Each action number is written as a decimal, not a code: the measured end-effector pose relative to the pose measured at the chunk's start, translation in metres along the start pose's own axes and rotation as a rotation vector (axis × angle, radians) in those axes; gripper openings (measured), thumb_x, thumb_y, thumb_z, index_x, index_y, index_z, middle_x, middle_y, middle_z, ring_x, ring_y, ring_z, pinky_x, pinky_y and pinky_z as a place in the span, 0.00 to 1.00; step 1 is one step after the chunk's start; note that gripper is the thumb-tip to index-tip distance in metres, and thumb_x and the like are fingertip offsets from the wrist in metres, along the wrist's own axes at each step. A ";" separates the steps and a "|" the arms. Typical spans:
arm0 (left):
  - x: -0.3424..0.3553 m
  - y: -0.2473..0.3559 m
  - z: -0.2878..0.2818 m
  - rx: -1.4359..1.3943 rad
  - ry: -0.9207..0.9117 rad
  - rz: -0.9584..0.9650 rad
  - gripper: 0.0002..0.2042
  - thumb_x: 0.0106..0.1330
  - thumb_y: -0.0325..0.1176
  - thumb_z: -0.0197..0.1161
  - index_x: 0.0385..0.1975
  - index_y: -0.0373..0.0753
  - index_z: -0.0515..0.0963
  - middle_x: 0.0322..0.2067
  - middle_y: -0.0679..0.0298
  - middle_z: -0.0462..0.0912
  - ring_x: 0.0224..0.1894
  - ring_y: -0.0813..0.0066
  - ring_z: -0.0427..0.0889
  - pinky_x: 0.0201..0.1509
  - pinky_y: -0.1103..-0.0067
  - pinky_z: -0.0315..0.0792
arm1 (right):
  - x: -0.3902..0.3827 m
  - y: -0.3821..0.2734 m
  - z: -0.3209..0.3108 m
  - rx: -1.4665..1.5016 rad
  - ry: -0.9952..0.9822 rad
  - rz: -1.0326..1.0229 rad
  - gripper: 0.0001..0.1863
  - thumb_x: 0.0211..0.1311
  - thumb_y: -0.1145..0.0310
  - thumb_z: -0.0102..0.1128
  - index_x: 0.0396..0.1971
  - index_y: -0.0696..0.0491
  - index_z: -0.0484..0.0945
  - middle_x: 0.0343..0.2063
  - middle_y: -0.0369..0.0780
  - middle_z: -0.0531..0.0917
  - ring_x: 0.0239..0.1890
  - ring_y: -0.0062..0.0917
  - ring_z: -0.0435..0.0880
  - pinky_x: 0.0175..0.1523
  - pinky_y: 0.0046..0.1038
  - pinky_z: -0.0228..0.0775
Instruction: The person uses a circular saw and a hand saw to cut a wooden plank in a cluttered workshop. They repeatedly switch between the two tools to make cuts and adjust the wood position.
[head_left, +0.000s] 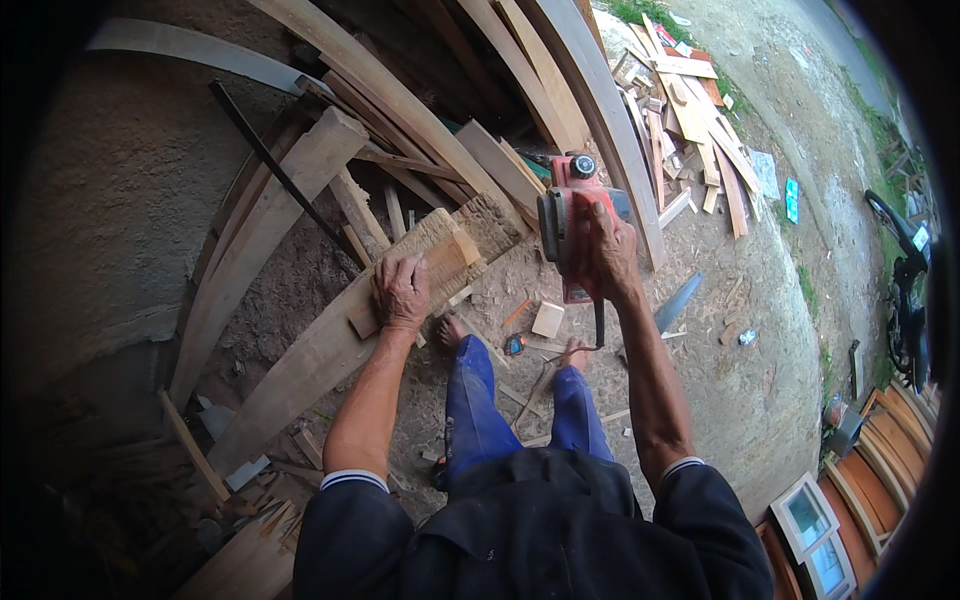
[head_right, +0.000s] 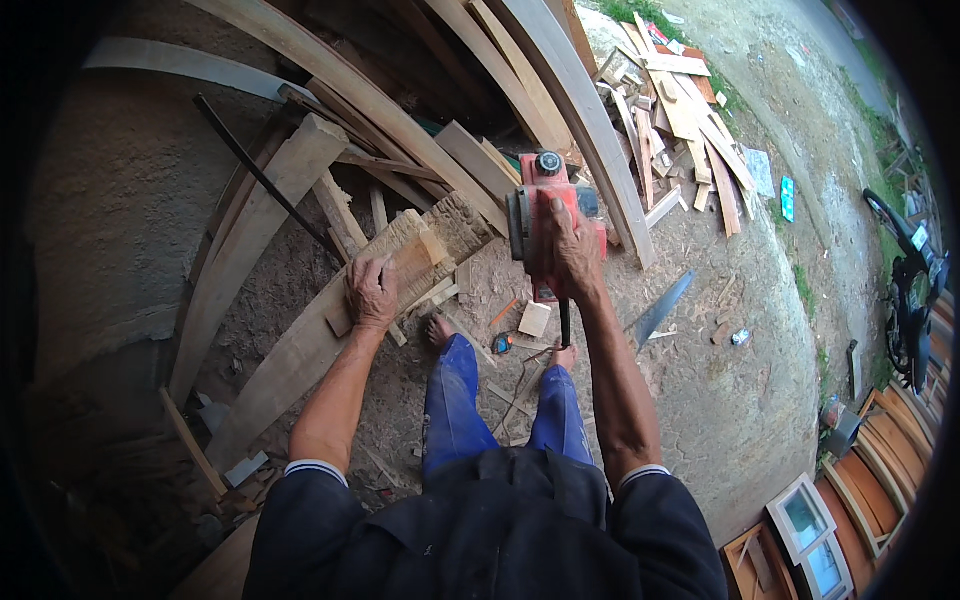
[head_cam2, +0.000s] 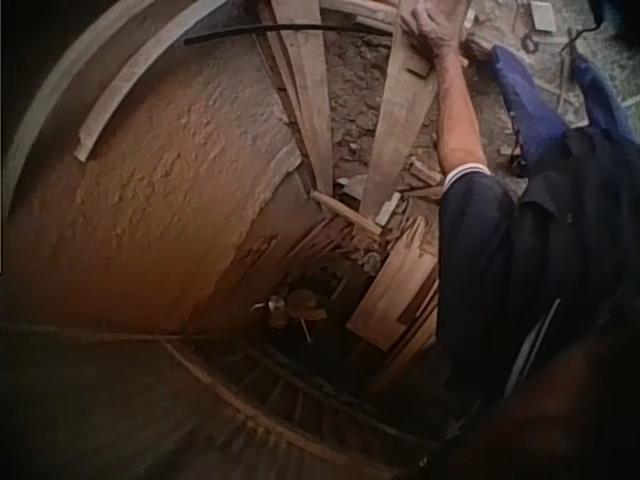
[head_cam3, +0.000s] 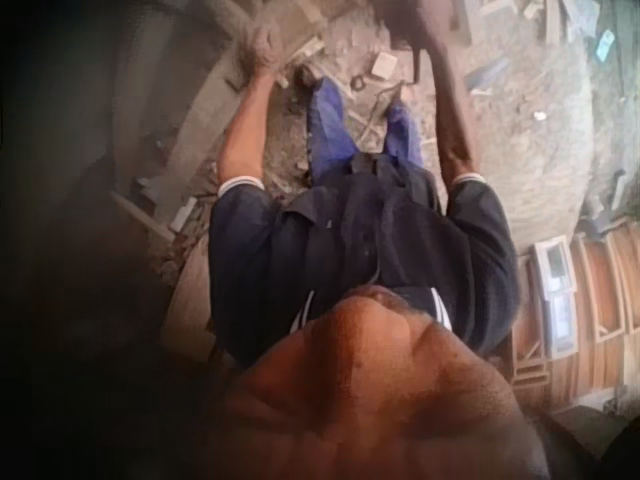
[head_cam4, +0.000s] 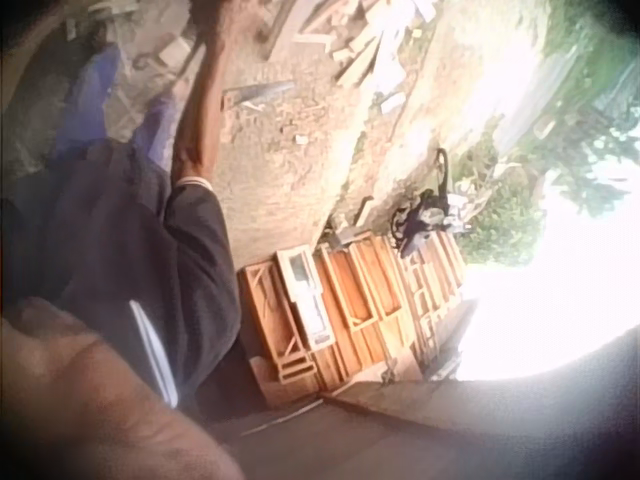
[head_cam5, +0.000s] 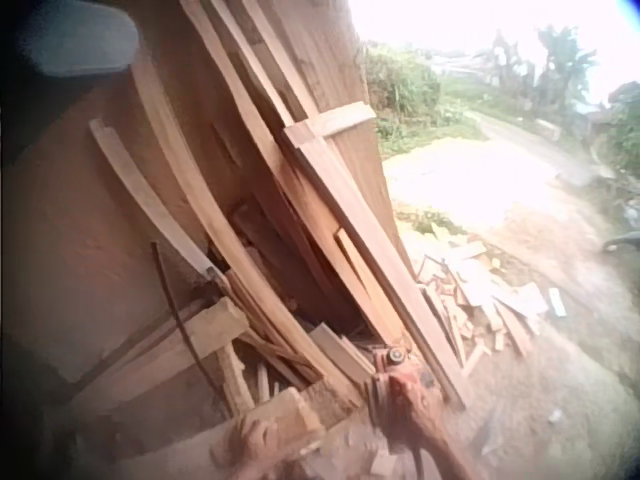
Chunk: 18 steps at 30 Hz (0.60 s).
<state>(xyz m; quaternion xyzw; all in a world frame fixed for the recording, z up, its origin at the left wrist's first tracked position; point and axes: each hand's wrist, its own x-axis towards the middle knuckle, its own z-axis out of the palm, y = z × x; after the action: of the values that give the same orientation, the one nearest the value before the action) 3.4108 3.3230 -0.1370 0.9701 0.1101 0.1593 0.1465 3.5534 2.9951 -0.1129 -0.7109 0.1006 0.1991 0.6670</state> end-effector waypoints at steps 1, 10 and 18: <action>0.001 0.000 -0.001 0.016 -0.003 0.009 0.09 0.68 0.40 0.61 0.42 0.46 0.83 0.39 0.59 0.77 0.46 0.53 0.77 0.51 0.60 0.70 | -0.009 0.014 -0.012 -0.027 0.031 0.013 0.26 0.73 0.46 0.53 0.54 0.53 0.80 0.26 0.35 0.82 0.25 0.18 0.79 0.30 0.24 0.72; 0.003 0.001 -0.002 0.031 -0.036 0.109 0.10 0.72 0.35 0.57 0.42 0.35 0.79 0.38 0.54 0.77 0.44 0.52 0.75 0.51 0.61 0.68 | -0.066 0.227 -0.076 0.007 0.252 0.474 0.23 0.67 0.52 0.63 0.50 0.55 0.78 0.22 0.37 0.80 0.20 0.19 0.78 0.26 0.26 0.70; -0.005 -0.010 -0.004 0.023 -0.126 0.041 0.09 0.76 0.31 0.51 0.45 0.32 0.75 0.41 0.54 0.73 0.46 0.58 0.72 0.55 0.65 0.66 | -0.033 0.413 -0.044 0.462 0.564 0.520 0.18 0.62 0.68 0.64 0.50 0.55 0.73 0.27 0.34 0.79 0.24 0.19 0.78 0.29 0.25 0.72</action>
<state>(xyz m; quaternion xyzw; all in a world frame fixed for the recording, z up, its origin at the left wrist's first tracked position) 3.4033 3.3323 -0.1378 0.9819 0.0825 0.0996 0.1386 3.3611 2.9105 -0.4726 -0.5207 0.4958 0.1308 0.6826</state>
